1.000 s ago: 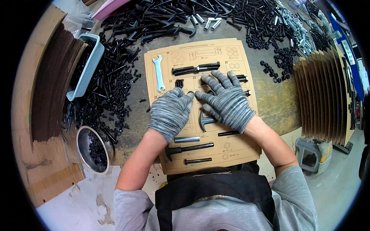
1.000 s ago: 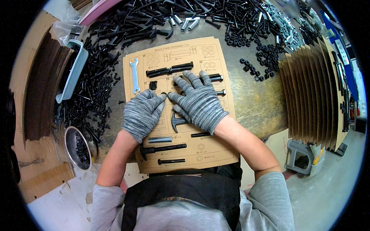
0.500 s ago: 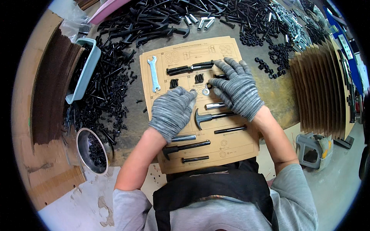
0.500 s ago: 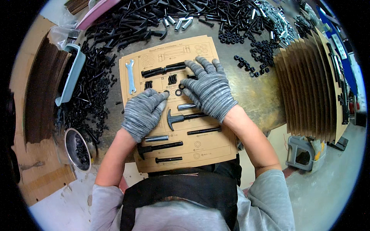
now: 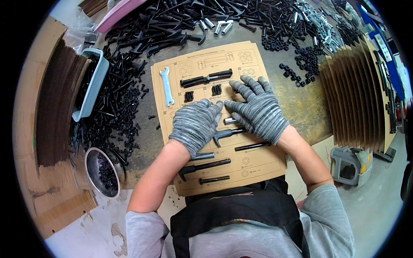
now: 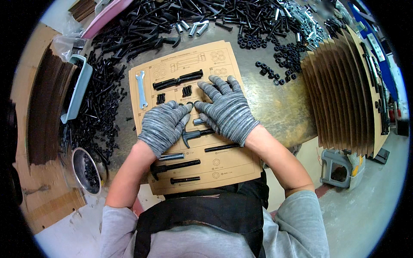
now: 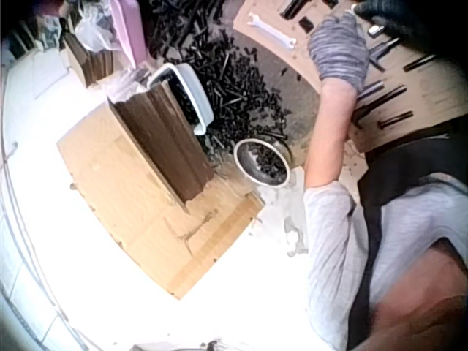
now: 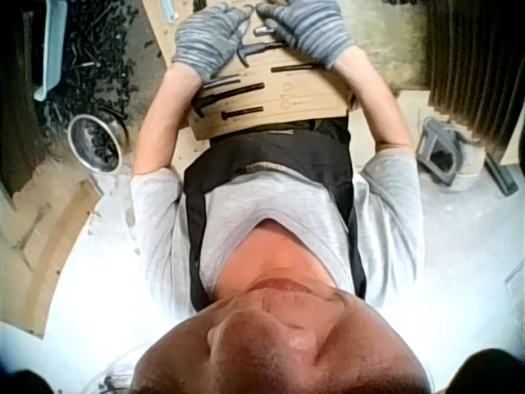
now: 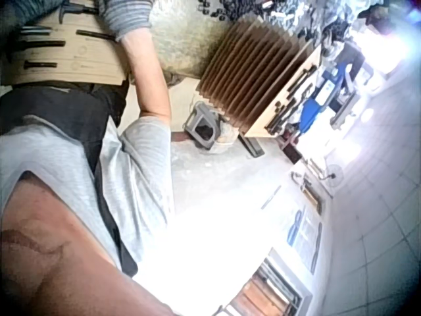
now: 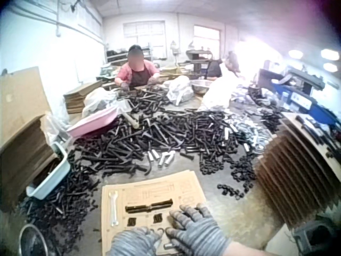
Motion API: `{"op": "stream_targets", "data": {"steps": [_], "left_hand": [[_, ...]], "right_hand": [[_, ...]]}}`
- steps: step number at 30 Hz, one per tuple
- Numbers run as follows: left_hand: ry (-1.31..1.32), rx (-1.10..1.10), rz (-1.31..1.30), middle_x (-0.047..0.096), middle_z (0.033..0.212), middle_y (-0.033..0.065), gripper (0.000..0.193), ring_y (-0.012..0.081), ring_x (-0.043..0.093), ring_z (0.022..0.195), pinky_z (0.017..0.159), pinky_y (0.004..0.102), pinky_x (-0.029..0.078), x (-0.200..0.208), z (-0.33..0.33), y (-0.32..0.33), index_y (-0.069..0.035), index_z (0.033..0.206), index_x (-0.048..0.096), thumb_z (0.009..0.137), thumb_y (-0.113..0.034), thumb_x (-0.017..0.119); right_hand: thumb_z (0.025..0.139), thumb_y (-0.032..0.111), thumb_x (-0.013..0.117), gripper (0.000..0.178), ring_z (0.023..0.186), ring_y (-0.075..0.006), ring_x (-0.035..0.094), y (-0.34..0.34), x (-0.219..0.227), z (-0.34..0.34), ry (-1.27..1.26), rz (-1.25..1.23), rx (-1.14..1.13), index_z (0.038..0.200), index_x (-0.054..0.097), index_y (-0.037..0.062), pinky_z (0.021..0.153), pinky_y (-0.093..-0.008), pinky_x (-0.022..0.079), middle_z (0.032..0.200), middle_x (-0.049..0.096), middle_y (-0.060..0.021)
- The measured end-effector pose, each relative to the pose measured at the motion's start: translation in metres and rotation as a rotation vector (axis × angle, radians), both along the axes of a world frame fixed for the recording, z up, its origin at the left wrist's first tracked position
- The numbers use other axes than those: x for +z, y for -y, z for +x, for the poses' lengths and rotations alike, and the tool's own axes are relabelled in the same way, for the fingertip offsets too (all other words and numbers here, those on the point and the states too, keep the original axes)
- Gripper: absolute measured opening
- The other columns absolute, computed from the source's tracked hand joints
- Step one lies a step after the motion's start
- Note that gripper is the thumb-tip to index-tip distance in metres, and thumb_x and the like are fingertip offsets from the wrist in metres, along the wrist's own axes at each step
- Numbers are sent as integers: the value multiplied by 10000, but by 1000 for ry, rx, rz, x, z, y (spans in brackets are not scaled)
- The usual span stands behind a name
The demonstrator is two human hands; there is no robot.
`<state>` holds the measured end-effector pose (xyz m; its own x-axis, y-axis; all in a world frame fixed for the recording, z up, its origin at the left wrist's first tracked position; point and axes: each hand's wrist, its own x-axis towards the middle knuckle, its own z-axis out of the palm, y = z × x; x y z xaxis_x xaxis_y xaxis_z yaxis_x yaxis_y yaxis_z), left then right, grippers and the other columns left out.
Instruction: The person sorts and arranges various metal hardware components, including bolts, nuts, washers, and tools, onto a cardboard template. They pick items from a large pile on the table and place them into designated slots on the template, repeating the process to fill the layout.
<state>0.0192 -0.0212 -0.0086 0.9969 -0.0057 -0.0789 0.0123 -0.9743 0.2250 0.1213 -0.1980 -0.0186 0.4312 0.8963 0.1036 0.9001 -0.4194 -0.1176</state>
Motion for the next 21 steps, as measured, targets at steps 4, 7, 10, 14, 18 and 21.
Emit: {"op": "stream_targets", "data": {"steps": [4,7,10,14,18,21], "left_hand": [[-22,2,-15,647,904,99,281,262,621,830,749,377,507,0,3,0,-106,1099,673,920,-262,522],[14,-6,-8,644,895,102,277,263,624,827,742,383,510,-7,2,-1,-103,1087,669,921,-261,514],[33,1,-39,639,885,103,262,265,626,826,735,392,515,-11,-1,-4,-93,1053,664,914,-257,516],[69,48,-109,629,880,106,239,272,627,829,736,400,522,-6,-15,-8,-76,1011,653,904,-245,522],[414,226,-225,640,932,124,227,288,635,860,783,398,524,40,-87,-53,-71,1004,661,905,-234,537],[317,605,-1,678,939,141,210,296,648,907,819,394,512,61,-160,-113,-68,1003,680,850,-203,630]], "right_hand": [[854,370,590,339,1326,-325,364,0,-2,1,-1,26,-11,1150,671,226,1126,-520,199,1396,461,-92],[861,360,585,332,1319,-334,371,-1,-5,2,-4,41,-9,1146,668,213,1117,-527,213,1392,461,-104],[870,355,564,318,1307,-347,378,-5,-1,0,22,45,7,1134,665,209,1112,-526,214,1382,463,-124],[871,262,573,279,1271,-371,414,-4,13,-7,0,133,22,1121,654,169,1084,-511,272,1344,489,-157],[896,187,579,270,1237,-353,471,9,25,-11,-92,363,-25,1143,649,102,1039,-455,375,1309,522,-165],[918,146,566,243,1184,-320,531,27,17,-8,-195,466,-50,1125,653,53,1015,-421,425,1285,543,-160]]}}
